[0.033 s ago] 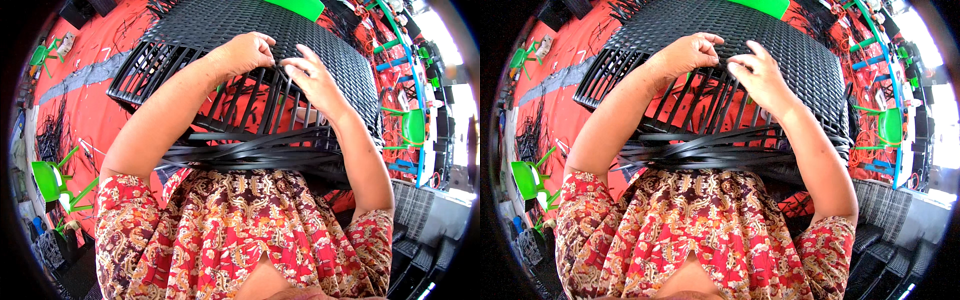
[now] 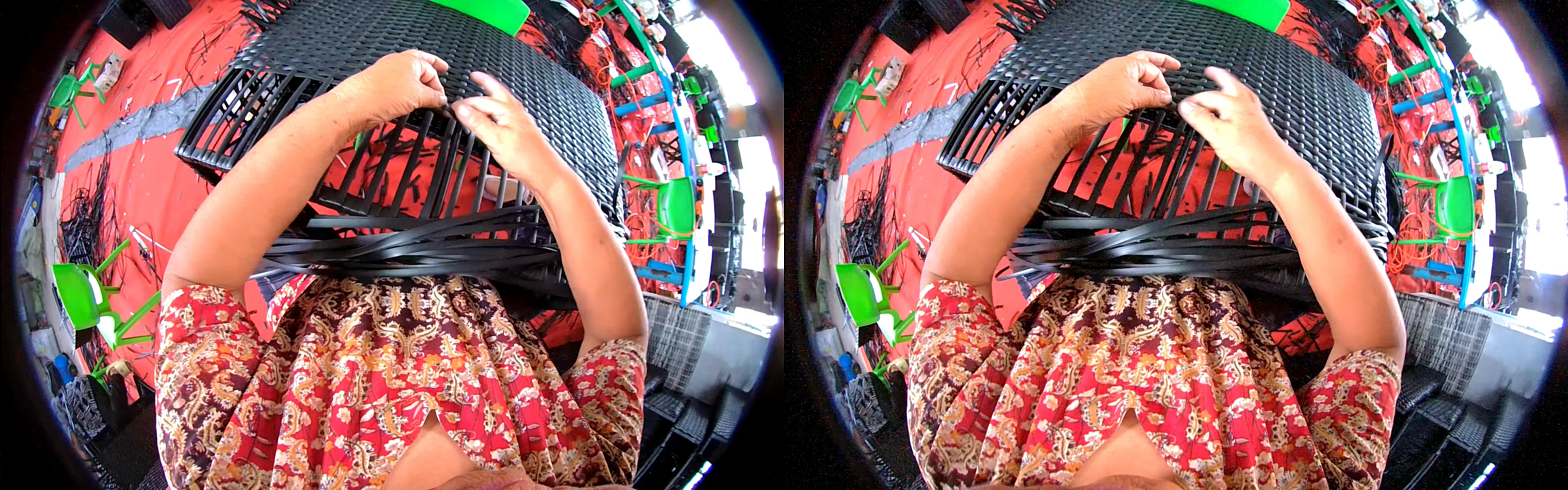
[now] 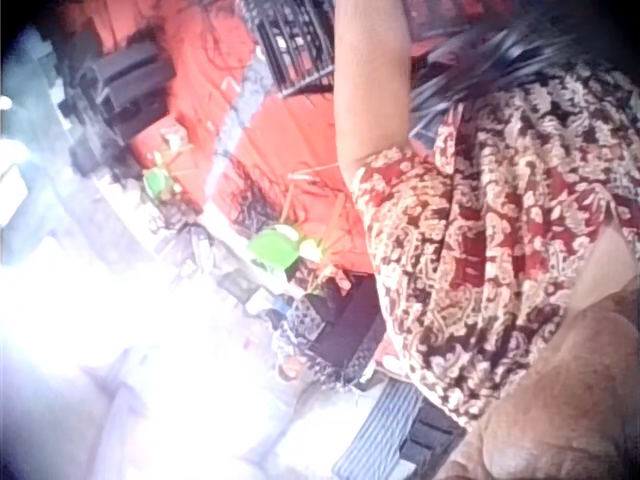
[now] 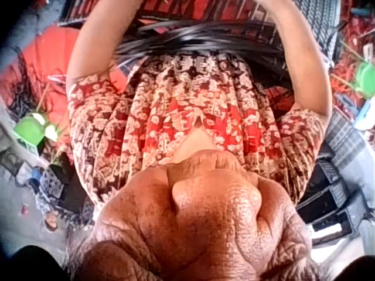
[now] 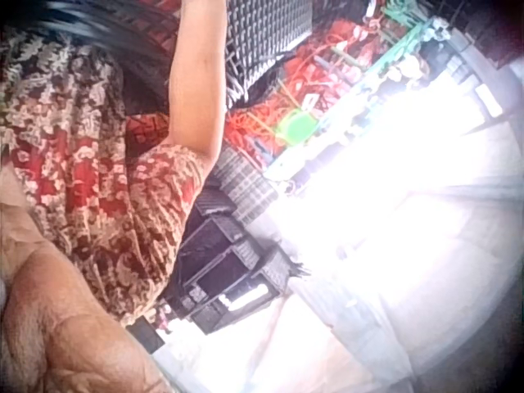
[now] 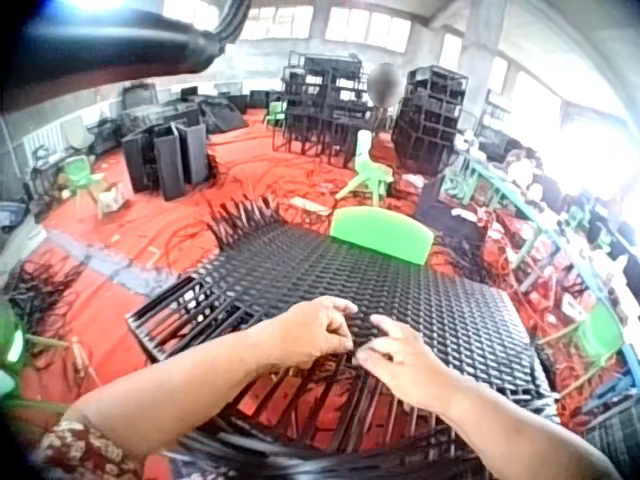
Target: The person weaves black synthetic strips into the frame of a piece of furniture by hand, threading the strips through existing weaves and pulling them tight.
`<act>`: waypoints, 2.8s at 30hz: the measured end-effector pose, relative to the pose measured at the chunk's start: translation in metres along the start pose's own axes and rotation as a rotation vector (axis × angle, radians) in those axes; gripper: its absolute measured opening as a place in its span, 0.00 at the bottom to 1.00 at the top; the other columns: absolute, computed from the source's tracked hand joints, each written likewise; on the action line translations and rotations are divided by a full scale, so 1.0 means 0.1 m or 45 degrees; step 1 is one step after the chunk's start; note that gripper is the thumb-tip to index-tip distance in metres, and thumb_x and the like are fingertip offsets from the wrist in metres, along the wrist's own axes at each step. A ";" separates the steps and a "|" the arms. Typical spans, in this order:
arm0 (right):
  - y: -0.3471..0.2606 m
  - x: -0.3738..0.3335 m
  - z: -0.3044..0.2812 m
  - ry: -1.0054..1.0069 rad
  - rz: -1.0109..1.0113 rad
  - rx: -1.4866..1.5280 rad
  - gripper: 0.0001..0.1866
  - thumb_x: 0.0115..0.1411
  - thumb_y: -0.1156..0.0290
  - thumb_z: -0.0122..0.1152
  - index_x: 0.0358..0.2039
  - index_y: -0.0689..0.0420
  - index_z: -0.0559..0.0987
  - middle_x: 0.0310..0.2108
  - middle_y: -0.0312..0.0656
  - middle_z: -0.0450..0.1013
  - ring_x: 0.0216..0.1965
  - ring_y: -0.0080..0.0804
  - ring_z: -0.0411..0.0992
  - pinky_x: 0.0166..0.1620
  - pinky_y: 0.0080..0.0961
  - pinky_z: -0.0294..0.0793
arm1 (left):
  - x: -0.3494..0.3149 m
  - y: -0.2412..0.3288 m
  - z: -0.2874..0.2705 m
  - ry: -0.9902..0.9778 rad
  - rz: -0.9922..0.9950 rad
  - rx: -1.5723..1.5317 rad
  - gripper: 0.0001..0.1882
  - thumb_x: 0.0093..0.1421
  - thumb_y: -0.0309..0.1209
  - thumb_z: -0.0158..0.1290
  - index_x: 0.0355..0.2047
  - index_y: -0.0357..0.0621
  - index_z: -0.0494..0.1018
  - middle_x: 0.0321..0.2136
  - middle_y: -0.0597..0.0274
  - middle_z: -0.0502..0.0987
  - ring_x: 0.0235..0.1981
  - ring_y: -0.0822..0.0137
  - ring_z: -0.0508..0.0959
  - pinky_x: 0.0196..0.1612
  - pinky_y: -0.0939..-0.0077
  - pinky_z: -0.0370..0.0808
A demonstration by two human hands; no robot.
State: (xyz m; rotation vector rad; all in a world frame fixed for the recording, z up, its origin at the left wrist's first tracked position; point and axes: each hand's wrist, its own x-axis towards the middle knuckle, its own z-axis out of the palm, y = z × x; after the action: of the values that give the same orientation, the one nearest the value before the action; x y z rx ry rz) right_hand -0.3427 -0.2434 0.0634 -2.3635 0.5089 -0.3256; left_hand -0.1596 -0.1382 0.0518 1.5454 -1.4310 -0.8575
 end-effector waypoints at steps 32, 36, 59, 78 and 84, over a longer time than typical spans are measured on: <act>-0.14 0.41 0.27 -0.360 0.145 0.392 0.13 0.51 0.64 0.56 0.20 0.62 0.78 0.58 0.59 0.59 0.49 0.36 0.67 0.50 0.26 0.63 | -0.51 -0.22 -0.13 0.168 0.004 1.078 0.09 0.50 0.38 0.55 0.31 0.56 0.80 0.58 0.54 0.61 0.60 0.54 0.58 0.59 0.54 0.55; -0.22 0.43 0.32 -0.326 0.081 0.254 0.10 0.50 0.68 0.57 0.19 0.62 0.77 0.56 0.55 0.61 0.41 0.35 0.70 0.46 0.26 0.66 | -0.46 -0.25 -0.14 0.089 -0.173 0.907 0.09 0.50 0.39 0.54 0.33 0.62 0.80 0.61 0.54 0.56 0.63 0.55 0.53 0.61 0.53 0.46; -0.33 0.83 0.53 -0.461 -0.028 0.240 0.15 0.56 0.62 0.55 0.22 0.61 0.78 0.57 0.54 0.60 0.54 0.38 0.61 0.54 0.28 0.60 | -0.61 -0.37 -0.64 0.234 -0.144 0.855 0.08 0.49 0.36 0.55 0.30 0.55 0.80 0.51 0.53 0.69 0.59 0.54 0.60 0.58 0.58 0.58; -0.52 1.07 0.73 -0.416 -0.235 0.099 0.17 0.59 0.59 0.53 0.34 0.61 0.79 0.58 0.54 0.59 0.57 0.40 0.61 0.57 0.33 0.59 | -0.69 -0.46 -0.78 0.589 -0.112 -0.392 0.06 0.49 0.28 0.56 0.21 0.37 0.76 0.40 0.54 0.74 0.51 0.65 0.67 0.51 0.73 0.63; -0.50 1.06 0.82 -0.454 -0.069 0.365 0.16 0.53 0.61 0.53 0.18 0.60 0.79 0.42 0.51 0.73 0.61 0.40 0.55 0.56 0.28 0.57 | -0.80 -0.48 -0.92 0.176 -0.104 0.950 0.09 0.48 0.32 0.55 0.30 0.46 0.79 0.53 0.41 0.65 0.55 0.51 0.65 0.57 0.66 0.61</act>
State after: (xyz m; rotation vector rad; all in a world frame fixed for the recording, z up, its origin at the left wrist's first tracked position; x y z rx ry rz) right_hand -0.2047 -0.2092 0.0474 -2.0948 0.2124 0.0042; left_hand -0.0659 -0.0478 0.0414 2.1668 -1.6903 -0.2386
